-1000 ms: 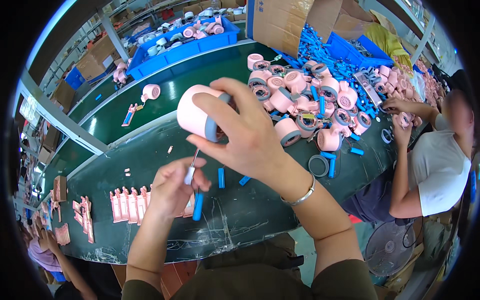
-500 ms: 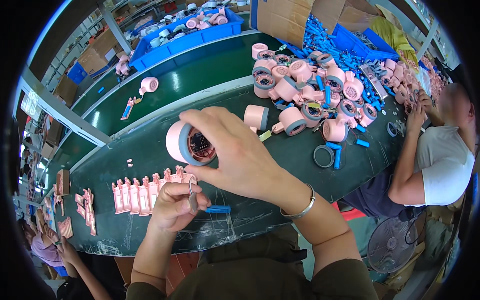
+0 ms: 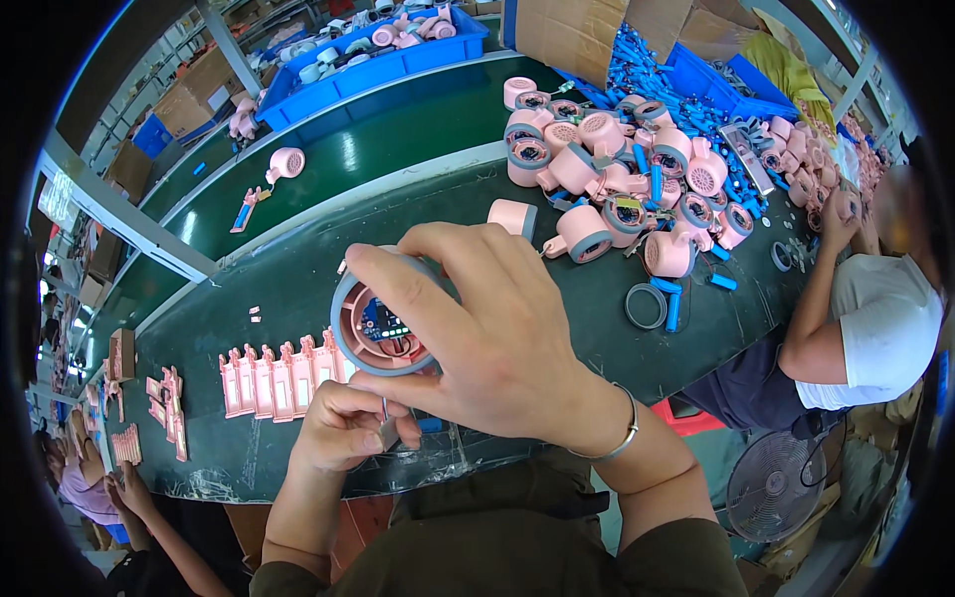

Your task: The person applies adhesive strips onto plastic fan casing pieces by hand, connects fan head assemblies to batteries, and places the assembled components onto a conveyor belt.

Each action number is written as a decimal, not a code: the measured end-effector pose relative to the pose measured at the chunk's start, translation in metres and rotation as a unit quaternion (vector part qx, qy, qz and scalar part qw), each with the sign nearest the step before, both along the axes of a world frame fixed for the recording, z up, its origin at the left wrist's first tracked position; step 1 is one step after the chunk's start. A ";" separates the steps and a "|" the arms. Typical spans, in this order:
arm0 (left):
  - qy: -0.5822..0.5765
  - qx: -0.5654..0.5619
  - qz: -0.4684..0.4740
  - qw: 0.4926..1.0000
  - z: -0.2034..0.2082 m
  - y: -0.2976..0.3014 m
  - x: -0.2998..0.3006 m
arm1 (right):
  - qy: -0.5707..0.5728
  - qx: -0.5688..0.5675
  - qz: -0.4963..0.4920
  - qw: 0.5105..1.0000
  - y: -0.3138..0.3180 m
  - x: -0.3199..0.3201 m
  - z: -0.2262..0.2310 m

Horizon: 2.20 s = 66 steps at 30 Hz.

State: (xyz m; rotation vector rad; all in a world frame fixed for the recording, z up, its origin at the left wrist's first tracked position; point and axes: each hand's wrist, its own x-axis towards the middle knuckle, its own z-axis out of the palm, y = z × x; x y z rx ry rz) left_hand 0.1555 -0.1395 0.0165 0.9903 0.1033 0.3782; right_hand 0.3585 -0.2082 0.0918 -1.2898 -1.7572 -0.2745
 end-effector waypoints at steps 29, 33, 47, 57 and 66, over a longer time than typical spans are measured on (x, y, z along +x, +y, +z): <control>0.391 0.605 0.248 0.648 -0.037 0.040 -0.004 | -0.034 -0.060 -0.036 0.997 0.088 0.009 -0.068; 0.424 0.645 0.214 0.599 -0.053 0.043 0.004 | -0.038 -0.081 -0.030 0.996 0.092 0.011 -0.074; 0.389 0.720 0.335 0.468 0.009 0.185 0.048 | 0.037 -0.231 -0.046 0.971 0.225 0.069 -0.056; 0.422 0.778 0.331 0.327 -0.037 0.293 0.067 | -0.154 -0.362 0.063 0.917 0.240 0.118 -0.053; 0.295 0.465 0.037 0.834 -0.022 0.099 0.119 | 0.021 -0.629 -0.044 0.776 0.093 0.122 -0.046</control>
